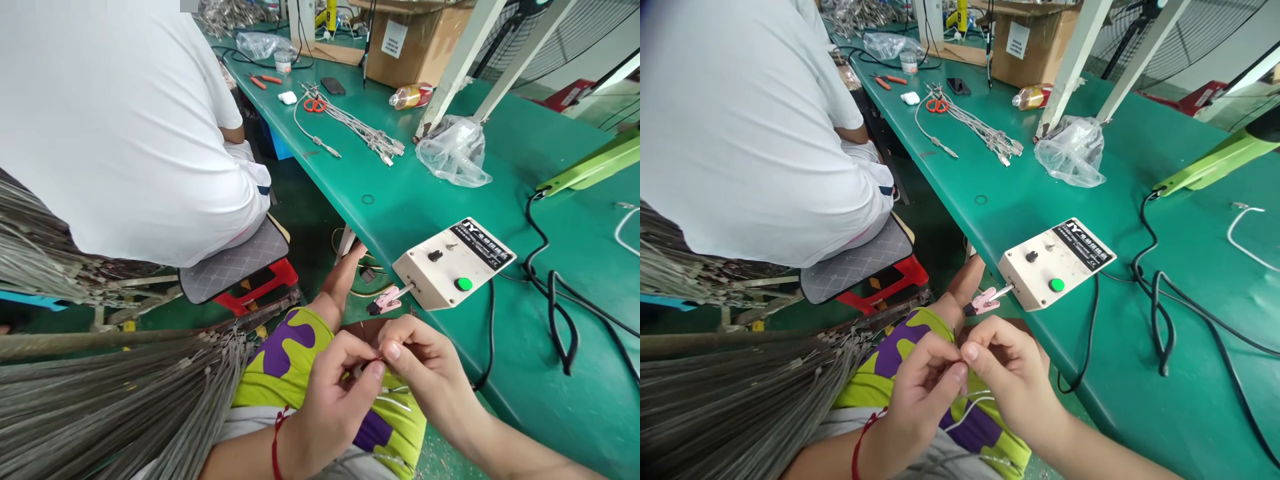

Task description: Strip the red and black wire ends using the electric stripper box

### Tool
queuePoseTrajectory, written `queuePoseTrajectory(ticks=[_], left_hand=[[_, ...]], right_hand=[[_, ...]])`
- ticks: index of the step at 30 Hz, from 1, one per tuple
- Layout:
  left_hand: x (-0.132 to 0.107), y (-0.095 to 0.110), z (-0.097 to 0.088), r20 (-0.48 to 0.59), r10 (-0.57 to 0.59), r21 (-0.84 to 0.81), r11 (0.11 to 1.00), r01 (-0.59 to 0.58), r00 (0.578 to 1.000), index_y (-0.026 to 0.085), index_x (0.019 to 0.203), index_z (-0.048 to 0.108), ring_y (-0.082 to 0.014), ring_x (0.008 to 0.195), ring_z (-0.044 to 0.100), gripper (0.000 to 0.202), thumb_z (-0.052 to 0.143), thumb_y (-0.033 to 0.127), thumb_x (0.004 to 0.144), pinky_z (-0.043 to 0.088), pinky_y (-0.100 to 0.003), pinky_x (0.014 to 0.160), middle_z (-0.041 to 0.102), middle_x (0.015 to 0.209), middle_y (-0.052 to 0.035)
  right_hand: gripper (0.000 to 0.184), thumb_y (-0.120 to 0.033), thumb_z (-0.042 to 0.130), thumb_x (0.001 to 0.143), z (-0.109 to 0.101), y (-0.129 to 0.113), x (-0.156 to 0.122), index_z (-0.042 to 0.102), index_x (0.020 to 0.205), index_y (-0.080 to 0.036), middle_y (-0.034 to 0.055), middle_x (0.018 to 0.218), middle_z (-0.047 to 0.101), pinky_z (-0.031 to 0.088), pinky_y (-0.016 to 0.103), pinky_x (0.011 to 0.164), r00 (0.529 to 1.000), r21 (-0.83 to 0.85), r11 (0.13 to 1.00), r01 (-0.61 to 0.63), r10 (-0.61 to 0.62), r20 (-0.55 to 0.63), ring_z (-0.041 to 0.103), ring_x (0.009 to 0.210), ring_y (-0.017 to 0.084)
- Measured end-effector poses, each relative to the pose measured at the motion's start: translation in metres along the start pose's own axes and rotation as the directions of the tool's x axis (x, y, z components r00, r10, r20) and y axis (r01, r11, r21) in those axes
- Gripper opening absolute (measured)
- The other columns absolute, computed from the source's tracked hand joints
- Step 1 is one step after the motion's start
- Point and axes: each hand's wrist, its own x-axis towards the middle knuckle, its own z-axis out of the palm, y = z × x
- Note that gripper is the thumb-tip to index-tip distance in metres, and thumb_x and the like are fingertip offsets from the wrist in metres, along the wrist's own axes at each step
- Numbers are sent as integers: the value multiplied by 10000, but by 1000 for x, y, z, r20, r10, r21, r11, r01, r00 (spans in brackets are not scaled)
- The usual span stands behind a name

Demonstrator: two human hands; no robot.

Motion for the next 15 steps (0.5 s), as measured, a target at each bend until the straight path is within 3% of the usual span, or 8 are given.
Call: queuePoseTrajectory(ticks=[2, 6, 11, 15], left_hand=[[-1, 0, -1, -48, 41, 42, 998, -39, 998, 226, 996, 710, -126, 643, 570, 344, 716, 548, 1116, 475, -222, 599, 631, 754, 16], [-1, 0, -4, -115, 96, 23, 995, -94, 989, 233, 985, 703, -100, 584, 560, 294, 738, 494, 1116, 472, -183, 547, 631, 724, 40], [5, 1, -5, -170, 71, 12, 997, -70, 983, 215, 940, 687, -90, 539, 547, 373, 776, 551, 1076, 453, -163, 492, 624, 702, 42], [9, 3, -4, -158, 35, 15, 999, -34, 987, 215, 906, 665, -92, 531, 540, 415, 773, 581, 1067, 450, -163, 494, 609, 675, 45]], right_hand=[[278, -451, 908, 1020, 1, 0, 0, 819, 857, -244, 23, 710, 753, 605, 261, 573, 1000, -16, 1000, 18, -19, -10, 705, 617, 180], [260, -389, 1039, 880, -1, 4, 0, 875, 1042, -267, -19, 723, 710, 533, 213, 590, 997, -93, 995, 46, -51, -56, 628, 630, 136], [213, -378, 1015, 903, -1, 4, 1, 861, 876, -233, 24, 735, 778, 552, 254, 626, 998, -144, 989, -32, 25, -50, 679, 661, 169], [233, -401, 1031, 877, -2, 2, 5, 861, 855, -243, 21, 732, 776, 552, 257, 632, 996, -163, 986, -30, 16, -91, 661, 668, 172]])
